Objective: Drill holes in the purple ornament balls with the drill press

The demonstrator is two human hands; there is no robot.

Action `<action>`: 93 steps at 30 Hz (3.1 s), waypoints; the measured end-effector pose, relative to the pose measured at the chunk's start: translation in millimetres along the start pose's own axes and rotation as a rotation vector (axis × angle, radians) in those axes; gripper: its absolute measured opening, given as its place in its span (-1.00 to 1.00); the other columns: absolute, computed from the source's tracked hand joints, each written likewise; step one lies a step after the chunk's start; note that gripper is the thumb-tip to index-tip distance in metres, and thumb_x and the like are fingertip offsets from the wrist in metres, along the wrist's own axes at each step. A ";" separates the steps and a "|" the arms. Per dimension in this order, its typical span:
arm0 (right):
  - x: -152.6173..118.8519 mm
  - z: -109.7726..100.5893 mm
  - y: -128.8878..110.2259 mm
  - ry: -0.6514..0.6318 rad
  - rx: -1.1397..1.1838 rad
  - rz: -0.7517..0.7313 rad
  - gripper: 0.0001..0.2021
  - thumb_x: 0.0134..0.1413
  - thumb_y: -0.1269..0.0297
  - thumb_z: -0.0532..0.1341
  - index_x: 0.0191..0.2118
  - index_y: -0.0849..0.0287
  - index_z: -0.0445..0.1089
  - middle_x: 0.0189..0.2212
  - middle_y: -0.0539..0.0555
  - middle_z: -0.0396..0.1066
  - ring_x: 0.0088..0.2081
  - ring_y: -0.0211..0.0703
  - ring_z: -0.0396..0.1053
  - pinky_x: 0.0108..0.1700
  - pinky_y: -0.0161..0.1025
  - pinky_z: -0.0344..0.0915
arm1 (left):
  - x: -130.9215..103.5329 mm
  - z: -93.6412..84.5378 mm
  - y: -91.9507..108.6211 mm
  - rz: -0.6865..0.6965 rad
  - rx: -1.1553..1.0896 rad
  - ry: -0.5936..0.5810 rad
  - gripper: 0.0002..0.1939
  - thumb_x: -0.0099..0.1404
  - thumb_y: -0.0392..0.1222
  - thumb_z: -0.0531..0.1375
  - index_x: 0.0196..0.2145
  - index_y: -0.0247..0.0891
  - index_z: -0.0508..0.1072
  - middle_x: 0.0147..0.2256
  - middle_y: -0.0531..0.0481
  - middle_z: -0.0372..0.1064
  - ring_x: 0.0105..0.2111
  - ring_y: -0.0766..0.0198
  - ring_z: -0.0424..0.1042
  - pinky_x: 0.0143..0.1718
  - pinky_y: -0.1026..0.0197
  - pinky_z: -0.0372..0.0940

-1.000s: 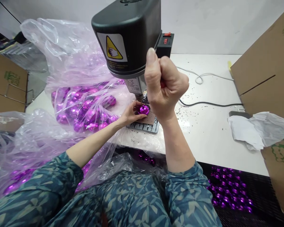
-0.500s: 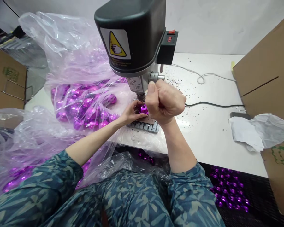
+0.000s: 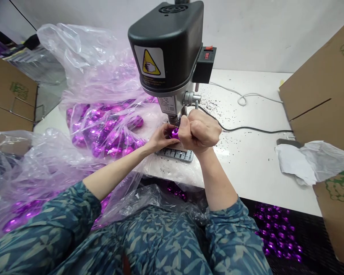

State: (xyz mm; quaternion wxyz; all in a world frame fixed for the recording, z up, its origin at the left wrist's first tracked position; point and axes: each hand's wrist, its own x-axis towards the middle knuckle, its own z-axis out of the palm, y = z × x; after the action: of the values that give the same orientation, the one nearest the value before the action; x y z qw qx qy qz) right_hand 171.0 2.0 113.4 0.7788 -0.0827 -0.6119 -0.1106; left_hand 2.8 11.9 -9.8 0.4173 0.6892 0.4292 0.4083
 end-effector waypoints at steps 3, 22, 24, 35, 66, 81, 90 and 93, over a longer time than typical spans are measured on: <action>-4.2 -3.4 1.6 -0.045 -0.055 0.019 -0.49 0.36 0.33 0.14 -0.56 0.10 -0.18 -0.73 -0.14 -0.17 -0.71 -0.41 -0.14 -0.65 -0.25 -0.04 | -0.1 0.8 -0.9 0.007 0.001 0.009 -0.35 0.15 0.06 0.57 0.04 -0.29 0.45 -0.02 -0.18 0.60 -0.12 0.13 0.61 -0.08 0.08 0.54; 73.4 27.3 6.6 0.002 -0.083 0.451 -0.38 0.19 -0.32 0.17 -0.57 0.00 -0.10 -0.74 -0.17 -0.08 -0.73 -0.40 -0.13 -0.64 -0.16 -0.14 | -55.4 2.1 41.9 0.058 0.224 0.086 -0.54 0.25 -0.03 0.51 0.02 -0.24 0.53 -0.05 -0.14 0.58 -0.10 0.08 0.58 -0.07 -0.01 0.54; 72.4 29.1 6.1 0.041 -0.067 0.425 -0.40 0.17 -0.30 0.19 -0.57 -0.02 -0.09 -0.74 -0.16 -0.07 -0.73 -0.38 -0.14 -0.63 -0.12 -0.14 | -87.0 4.6 50.3 0.119 0.198 -0.083 -0.59 0.32 0.03 0.46 0.03 -0.18 0.56 -0.04 -0.12 0.58 -0.07 0.05 0.58 -0.01 -0.10 0.56; 70.7 31.2 1.9 0.094 0.038 0.446 -0.41 0.16 -0.17 0.28 -0.60 0.07 -0.01 -0.75 -0.20 -0.03 -0.72 -0.49 -0.05 -0.58 -0.28 -0.07 | -184.0 21.9 23.6 0.314 0.537 -0.543 -0.57 0.29 -0.20 0.30 0.07 0.20 0.58 0.13 0.00 0.58 -0.12 -0.01 0.63 -0.06 -0.04 0.58; 59.6 23.5 0.5 0.052 -0.021 0.395 -0.42 0.35 -0.07 0.21 -0.55 0.08 -0.07 -0.71 -0.18 -0.06 -0.70 -0.49 -0.06 -0.58 -0.30 -0.12 | -3.8 -66.3 36.9 0.063 0.119 -0.180 -0.48 0.48 0.18 0.25 0.26 -0.10 0.45 0.17 -0.14 0.50 0.16 0.05 0.51 0.21 0.01 0.43; 56.2 20.5 -5.7 -0.038 -0.101 0.450 -0.37 0.37 -0.27 0.07 -0.53 0.07 -0.12 -0.63 -0.13 -0.15 -0.61 -0.45 -0.14 -0.51 -0.26 -0.04 | 1.9 -48.1 0.8 0.050 0.219 -0.022 -0.44 0.34 0.14 0.41 0.18 -0.19 0.54 0.02 -0.15 0.46 -0.03 0.10 0.50 0.08 0.05 0.44; 55.7 20.5 -7.5 -0.001 -0.073 0.406 -0.39 0.39 -0.17 0.13 -0.53 0.11 -0.09 -0.66 -0.14 -0.12 -0.65 -0.49 -0.11 -0.54 -0.28 -0.09 | 2.4 -35.1 2.5 0.106 0.189 -0.046 -0.53 0.55 0.16 0.17 0.20 -0.19 0.53 0.10 -0.17 0.55 0.10 0.09 0.52 0.21 0.04 0.41; 56.1 20.8 -9.6 0.019 -0.042 0.412 -0.38 0.37 -0.16 0.16 -0.55 0.12 -0.08 -0.67 -0.14 -0.11 -0.65 -0.49 -0.11 -0.53 -0.29 -0.09 | 3.5 -31.1 1.8 0.052 0.137 -0.051 -0.43 0.46 0.18 0.29 0.23 -0.25 0.48 0.14 -0.22 0.54 0.06 0.07 0.56 0.13 0.06 0.46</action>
State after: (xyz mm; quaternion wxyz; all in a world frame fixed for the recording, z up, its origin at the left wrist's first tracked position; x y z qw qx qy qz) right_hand 161.6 -5.7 172.8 0.7889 -0.2213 -0.5721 0.0375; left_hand -24.3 21.6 2.5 0.3694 0.7371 0.4273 0.3711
